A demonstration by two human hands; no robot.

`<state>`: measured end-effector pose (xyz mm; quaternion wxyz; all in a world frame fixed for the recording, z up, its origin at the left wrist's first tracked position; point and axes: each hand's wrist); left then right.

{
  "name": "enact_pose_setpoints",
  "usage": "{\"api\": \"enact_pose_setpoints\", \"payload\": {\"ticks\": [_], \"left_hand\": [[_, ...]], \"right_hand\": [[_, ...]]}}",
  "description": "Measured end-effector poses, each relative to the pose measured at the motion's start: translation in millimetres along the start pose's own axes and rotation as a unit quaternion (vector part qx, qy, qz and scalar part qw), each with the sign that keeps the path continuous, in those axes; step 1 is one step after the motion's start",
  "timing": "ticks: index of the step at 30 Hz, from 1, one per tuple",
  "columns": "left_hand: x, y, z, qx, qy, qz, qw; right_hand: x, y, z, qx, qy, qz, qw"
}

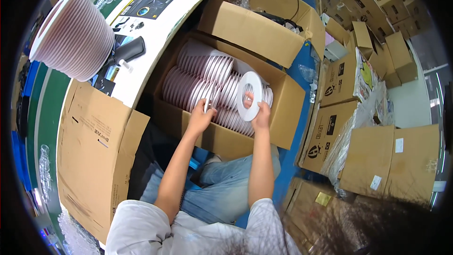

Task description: Packing white plastic trim rings into cardboard boxes for shipping.

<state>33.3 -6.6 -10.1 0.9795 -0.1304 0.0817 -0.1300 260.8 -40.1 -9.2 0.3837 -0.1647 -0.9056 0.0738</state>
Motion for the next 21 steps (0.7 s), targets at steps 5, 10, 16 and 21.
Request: {"api": "enact_pose_setpoints", "payload": {"ticks": [5,10,16,21], "left_hand": [[-8,-13,33,0.002,0.103,0.010,0.995],[-12,-18,38,0.085,0.112,0.034,0.989],[-15,-18,50,0.006,0.145,0.027,0.989],[-18,-16,50,0.049,0.064,0.002,0.997]], "right_hand": [[0,-1,-12,-0.134,0.100,-0.135,0.977],[-13,1,-10,-0.095,0.114,-0.104,0.983],[2,-5,-8,-0.069,0.043,-0.049,0.995],[10,-2,2,-0.072,0.024,-0.019,0.997]]}}
Point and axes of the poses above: each hand's wrist, its own y-axis towards the middle knuckle, its own x-axis out of the palm, z = x × y, and after that the axes turned 8 degrees about y, right-handed
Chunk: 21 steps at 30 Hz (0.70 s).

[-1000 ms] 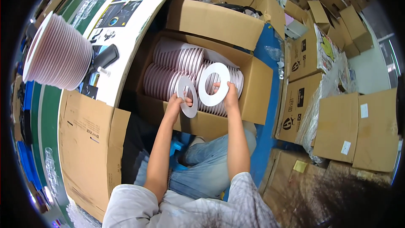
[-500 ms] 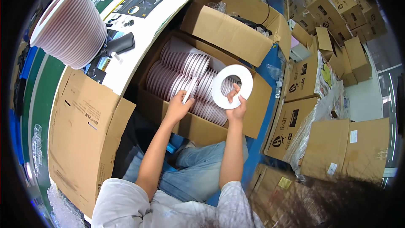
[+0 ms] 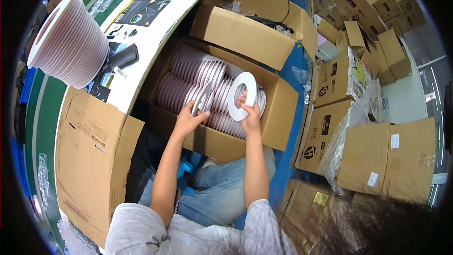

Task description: Packing white plastic trim rings into cardboard boxes for shipping.

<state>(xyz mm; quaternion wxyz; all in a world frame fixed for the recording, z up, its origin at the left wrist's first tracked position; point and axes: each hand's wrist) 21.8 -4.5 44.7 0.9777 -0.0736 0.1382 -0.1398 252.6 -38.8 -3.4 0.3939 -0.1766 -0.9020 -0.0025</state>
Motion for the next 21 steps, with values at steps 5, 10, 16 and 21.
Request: {"api": "enact_pose_setpoints", "payload": {"ticks": [5,10,16,21], "left_hand": [[-4,1,-15,-0.043,0.071,0.031,0.996],[6,19,-14,0.018,0.217,0.060,0.974],[42,74,0,0.175,0.321,-0.020,0.931],[42,91,6,0.150,0.374,-0.073,0.912]], "right_hand": [[6,4,12,-0.017,-0.179,0.119,0.977],[12,-2,-28,-0.325,-0.237,0.283,0.871],[10,1,-4,-0.144,-0.493,0.109,0.851],[20,-6,-16,-0.248,-0.452,0.112,0.850]]}}
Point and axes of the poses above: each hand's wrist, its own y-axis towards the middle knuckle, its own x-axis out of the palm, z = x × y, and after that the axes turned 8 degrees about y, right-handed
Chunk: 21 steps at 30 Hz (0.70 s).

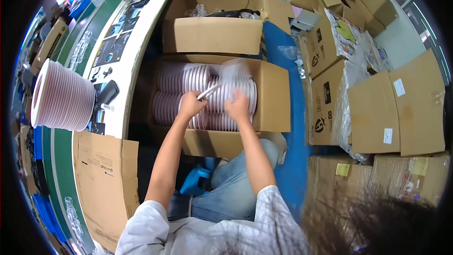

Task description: Packing white plastic trim rings into cardboard boxes for shipping.

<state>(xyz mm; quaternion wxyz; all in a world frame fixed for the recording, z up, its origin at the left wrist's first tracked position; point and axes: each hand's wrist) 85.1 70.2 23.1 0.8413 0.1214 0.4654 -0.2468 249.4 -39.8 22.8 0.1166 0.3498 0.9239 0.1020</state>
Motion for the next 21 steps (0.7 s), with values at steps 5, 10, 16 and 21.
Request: {"api": "enact_pose_setpoints", "payload": {"ticks": [5,10,16,21], "left_hand": [[-13,-11,-3,0.033,0.030,-0.005,0.999],[-20,-11,1,0.003,-0.006,0.026,1.000],[-3,-36,-26,0.004,-0.085,0.019,0.996],[8,-53,-37,-0.019,-0.173,0.021,0.985]], "right_hand": [[-13,-2,-16,0.075,0.092,0.073,0.990],[0,-4,4,0.143,-0.034,-0.383,0.912],[-1,-11,-28,-0.009,0.017,-0.247,0.969],[7,-16,-34,-0.038,-0.051,-0.086,0.994]]}}
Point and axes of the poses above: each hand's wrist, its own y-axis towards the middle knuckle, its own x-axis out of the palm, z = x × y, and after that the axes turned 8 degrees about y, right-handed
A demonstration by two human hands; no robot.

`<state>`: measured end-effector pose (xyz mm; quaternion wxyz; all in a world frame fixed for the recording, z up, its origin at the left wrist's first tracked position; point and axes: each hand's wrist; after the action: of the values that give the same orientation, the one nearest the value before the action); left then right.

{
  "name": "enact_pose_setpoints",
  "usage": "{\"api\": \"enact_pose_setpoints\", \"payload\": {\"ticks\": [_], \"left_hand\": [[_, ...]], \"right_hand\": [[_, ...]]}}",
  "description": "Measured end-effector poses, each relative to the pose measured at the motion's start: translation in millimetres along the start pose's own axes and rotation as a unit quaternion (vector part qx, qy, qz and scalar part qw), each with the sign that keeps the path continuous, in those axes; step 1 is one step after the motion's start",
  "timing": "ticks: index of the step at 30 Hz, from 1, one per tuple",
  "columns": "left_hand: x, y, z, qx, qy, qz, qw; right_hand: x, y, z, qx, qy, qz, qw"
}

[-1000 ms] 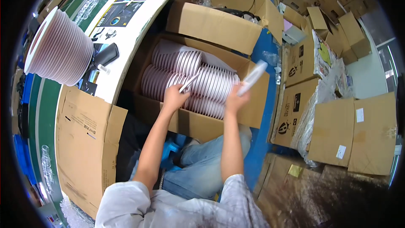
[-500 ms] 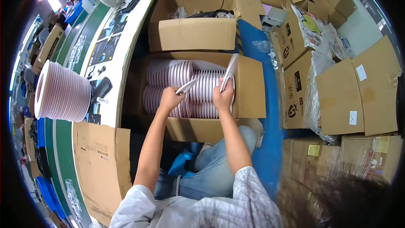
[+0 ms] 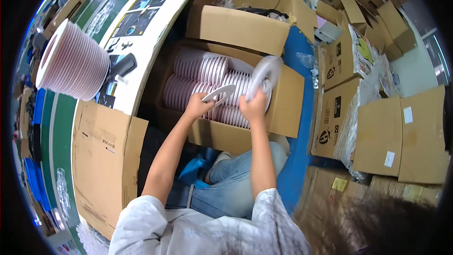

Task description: Packing white plastic trim rings into cardboard boxes for shipping.

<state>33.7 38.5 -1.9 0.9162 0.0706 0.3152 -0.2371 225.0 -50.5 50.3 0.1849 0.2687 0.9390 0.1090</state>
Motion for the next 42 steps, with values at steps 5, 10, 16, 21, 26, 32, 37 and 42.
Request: {"api": "enact_pose_setpoints", "payload": {"ticks": [5,10,16,21,26,32,37,42], "left_hand": [[-3,8,16,0.003,0.065,-0.035,0.997],[-13,-4,5,-0.025,0.012,-0.028,0.999],[-19,-7,-3,-0.022,0.014,0.016,1.000],[-19,-9,0,-0.012,0.021,0.008,1.000],[-30,-5,13,-0.034,0.106,0.032,0.993],[-62,12,110,0.207,0.153,0.224,0.940],[-56,2,97,0.279,0.312,0.022,0.908],[-55,6,137,0.306,0.182,0.276,0.893]], "right_hand": [[-6,-3,38,0.037,0.036,-0.275,0.960],[-2,-13,11,-0.038,0.130,0.164,0.977],[6,-22,-3,-0.145,0.080,0.197,0.966],[24,-20,19,-0.040,0.020,-0.188,0.981],[36,-31,28,0.060,0.074,-0.217,0.971],[12,-14,62,0.268,0.110,-0.141,0.947],[2,-8,46,0.284,0.206,-0.269,0.897],[-23,-9,46,0.327,0.331,-0.256,0.848]]}}
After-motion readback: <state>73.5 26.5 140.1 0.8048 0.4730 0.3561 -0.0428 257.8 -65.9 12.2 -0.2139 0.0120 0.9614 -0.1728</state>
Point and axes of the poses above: each hand's wrist, its own y-axis towards the middle knuckle, its own x-axis out of the palm, z = x × y, and after that the axes turned 8 degrees about y, right-handed
